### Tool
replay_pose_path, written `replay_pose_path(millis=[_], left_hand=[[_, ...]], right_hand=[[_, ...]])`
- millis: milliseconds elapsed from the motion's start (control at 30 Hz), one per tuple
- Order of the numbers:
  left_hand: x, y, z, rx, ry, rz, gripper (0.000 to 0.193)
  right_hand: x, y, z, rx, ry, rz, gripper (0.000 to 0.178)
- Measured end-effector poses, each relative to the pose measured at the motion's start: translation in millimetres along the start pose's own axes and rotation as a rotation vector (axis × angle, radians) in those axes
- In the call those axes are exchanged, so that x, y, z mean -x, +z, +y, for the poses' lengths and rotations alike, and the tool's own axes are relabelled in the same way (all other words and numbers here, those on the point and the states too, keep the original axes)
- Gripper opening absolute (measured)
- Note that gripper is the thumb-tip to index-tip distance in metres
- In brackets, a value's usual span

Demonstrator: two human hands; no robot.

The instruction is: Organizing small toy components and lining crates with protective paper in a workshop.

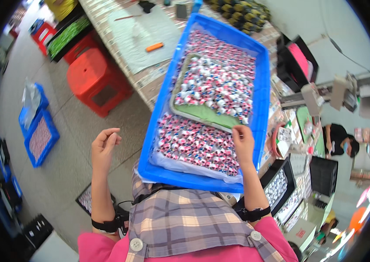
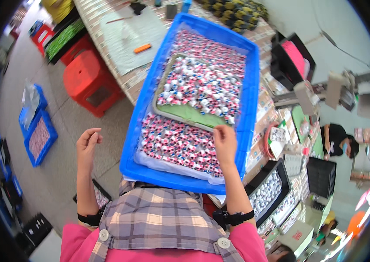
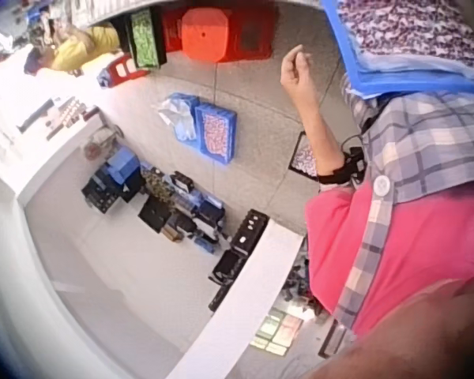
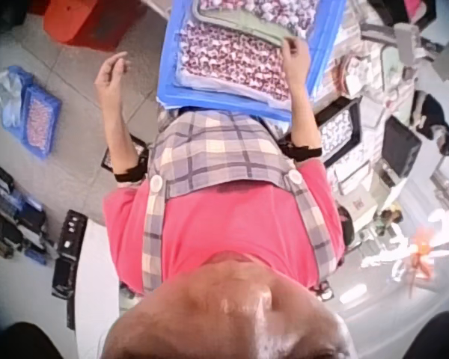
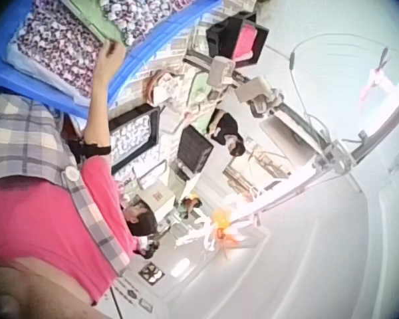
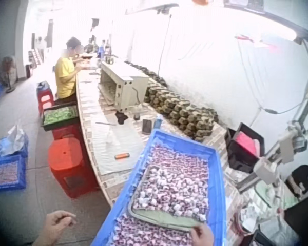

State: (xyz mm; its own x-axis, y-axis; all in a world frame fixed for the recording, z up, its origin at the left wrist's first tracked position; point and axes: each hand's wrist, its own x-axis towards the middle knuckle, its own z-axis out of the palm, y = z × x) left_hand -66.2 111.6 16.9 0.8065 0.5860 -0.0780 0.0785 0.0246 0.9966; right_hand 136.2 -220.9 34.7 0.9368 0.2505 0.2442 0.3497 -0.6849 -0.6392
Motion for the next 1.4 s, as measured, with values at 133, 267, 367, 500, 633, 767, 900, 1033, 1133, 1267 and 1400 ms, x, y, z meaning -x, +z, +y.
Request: replay_pose_path(millis=[133, 267, 367, 500, 633, 767, 900, 1033, 1133, 1267, 1400], left_hand=[[-37.1, 89.1, 44.9, 0.225, 0.061, -0.227, 0.019], [-90.6, 179.1, 45.1, 0.154, -0.019, -0.361, 0.045], [-148.4, 218.9, 8.7, -0.387, 0.068, -0.162, 0.057], [-179.3, 233.5, -18.1, -0.599, 0.044, -0.12, 0.063], [-201.1, 230.5, -37.8, -0.371, 0.029, -0.135, 0.068], [-215.5, 234.7, -37.6, -0.131, -0.05, -0.13, 0.065], [-196.4, 242.7, -4.9, 0.218, -0.241, -0.09, 0.057], [-237.1, 206.0, -23.2, 0.355, -0.128, -0.404, 0.039], [-202.5, 209.4, 38.1, 0.613, -0.348, -0.497, 0.037], [-147.5, 218.9, 119.2, 0.507, -0.334, -0.341, 0.046], [-145.3, 235.5, 122.6, 0.614, -0.303, -0.539, 0.041]], right_hand=[[-11.6, -36.3, 70.5, -0.01, 0.237, 0.158, 0.035], [-47.9, -9.8, 84.9, 0.101, 0.193, 0.216, 0.037], [-63.3, 7.4, 87.1, 0.179, 0.287, 0.204, 0.037], [-68.2, 9.5, 73.6, 0.184, 0.373, 0.279, 0.036], [-75.5, 19.6, 71.4, 0.156, 0.468, 0.288, 0.035], [-85.0, 29.1, 74.3, 0.079, 0.562, 0.38, 0.038], [-84.9, 22.1, 58.6, 0.088, 0.761, 0.471, 0.042], [-87.0, 13.3, 39.3, -0.003, 0.752, 0.414, 0.043], [-72.5, -2.8, 36.5, 0.001, 0.771, 0.506, 0.044], [-46.8, -33.6, 40.5, -0.255, 0.535, 0.657, 0.048], [-4.2, -106.8, 40.3, -0.386, 0.559, 0.585, 0.061]])
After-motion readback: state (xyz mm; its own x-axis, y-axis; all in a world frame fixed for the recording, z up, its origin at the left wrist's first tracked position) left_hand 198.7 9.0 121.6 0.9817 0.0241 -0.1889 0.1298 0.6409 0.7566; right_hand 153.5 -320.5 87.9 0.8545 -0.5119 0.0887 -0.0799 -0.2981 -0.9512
